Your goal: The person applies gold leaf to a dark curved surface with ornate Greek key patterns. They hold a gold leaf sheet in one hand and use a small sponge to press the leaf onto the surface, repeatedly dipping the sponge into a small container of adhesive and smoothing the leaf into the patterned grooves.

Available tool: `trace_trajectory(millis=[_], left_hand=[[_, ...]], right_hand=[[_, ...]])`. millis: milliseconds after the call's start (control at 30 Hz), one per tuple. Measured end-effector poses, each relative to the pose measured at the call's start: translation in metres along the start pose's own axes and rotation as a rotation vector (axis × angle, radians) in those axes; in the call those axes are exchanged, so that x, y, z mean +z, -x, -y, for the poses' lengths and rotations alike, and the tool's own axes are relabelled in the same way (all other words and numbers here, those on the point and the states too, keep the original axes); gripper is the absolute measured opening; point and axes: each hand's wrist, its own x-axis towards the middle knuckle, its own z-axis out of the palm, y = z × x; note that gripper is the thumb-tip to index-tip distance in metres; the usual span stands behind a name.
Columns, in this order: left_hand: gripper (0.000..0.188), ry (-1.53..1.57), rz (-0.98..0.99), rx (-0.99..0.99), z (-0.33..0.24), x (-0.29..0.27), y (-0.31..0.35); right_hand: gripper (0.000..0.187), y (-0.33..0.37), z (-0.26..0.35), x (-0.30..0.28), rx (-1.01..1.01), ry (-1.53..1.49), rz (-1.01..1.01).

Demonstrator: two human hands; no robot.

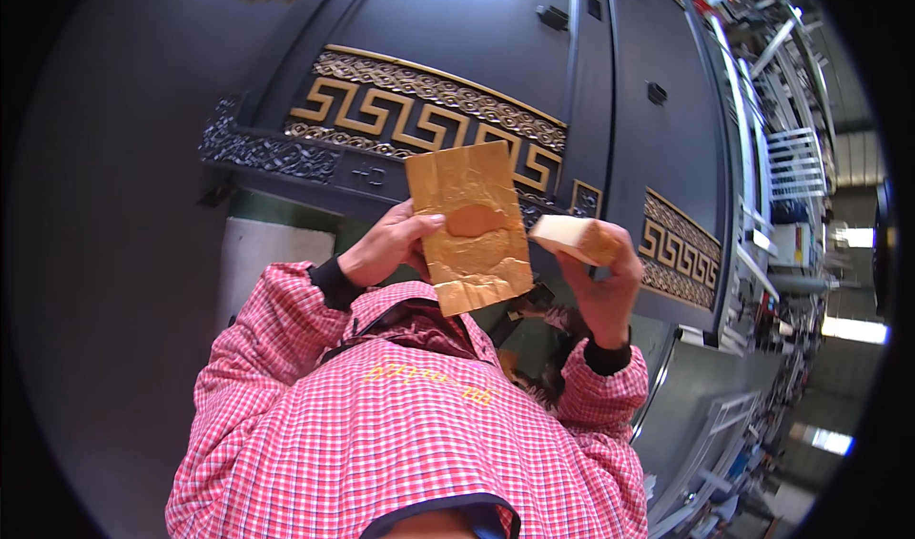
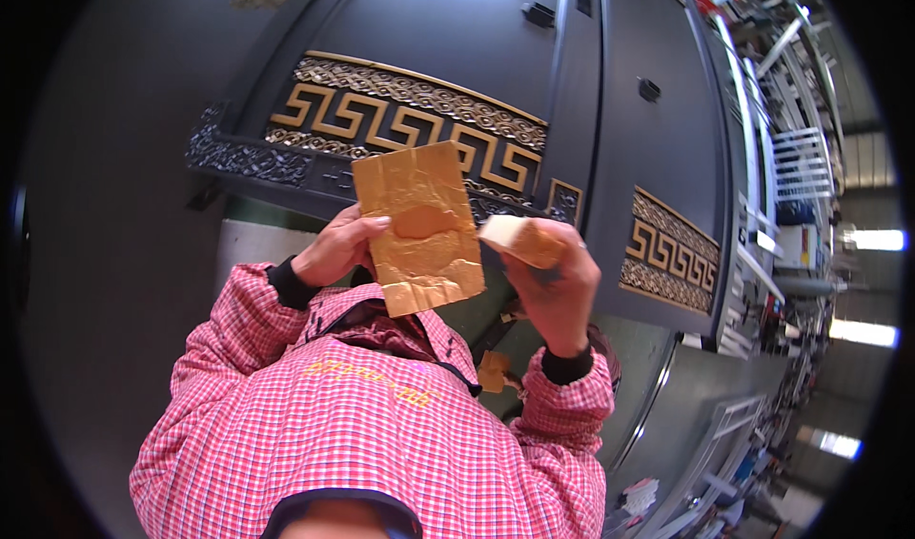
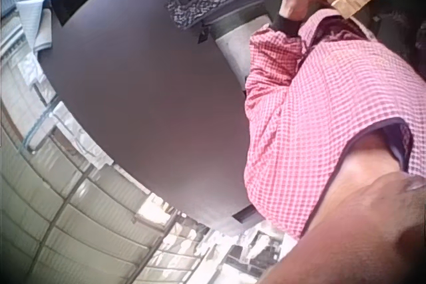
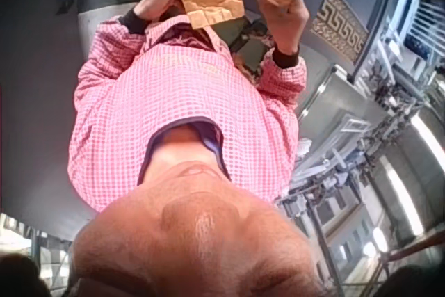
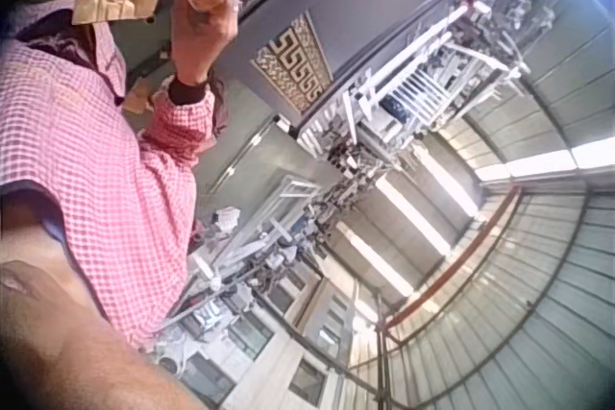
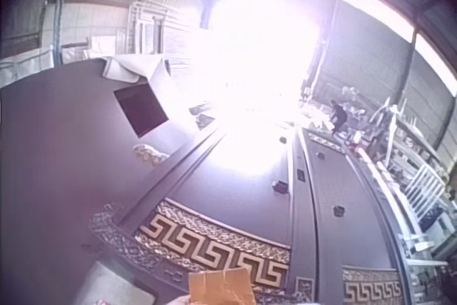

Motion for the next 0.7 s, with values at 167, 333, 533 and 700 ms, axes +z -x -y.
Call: trace_trajectory(millis=[167,333,533,700], left_hand=[[0.046,0.003,-0.019,-0.001,-0.005,0.000,0.002],[0.043,-0.008,0.034,-0.026,-0.016,-0.003,0.002],[0.043,-0.020,0.044,-0.067,-0.016,-0.009,0.001],[0.046,-0.014,0.006,-0.087,-0.022,-0.019,0.003]], right_hand=[[0.034,-0.006,0.013,0.016,-0.080,0.082,0.034],[0.035,-0.011,0.019,0.019,-0.122,0.256,0.025],[0.034,-0.007,0.025,0.021,-0.090,0.285,0.049],[0.032,0.018,-0.010,-0.011,0.131,0.213,-0.316]])
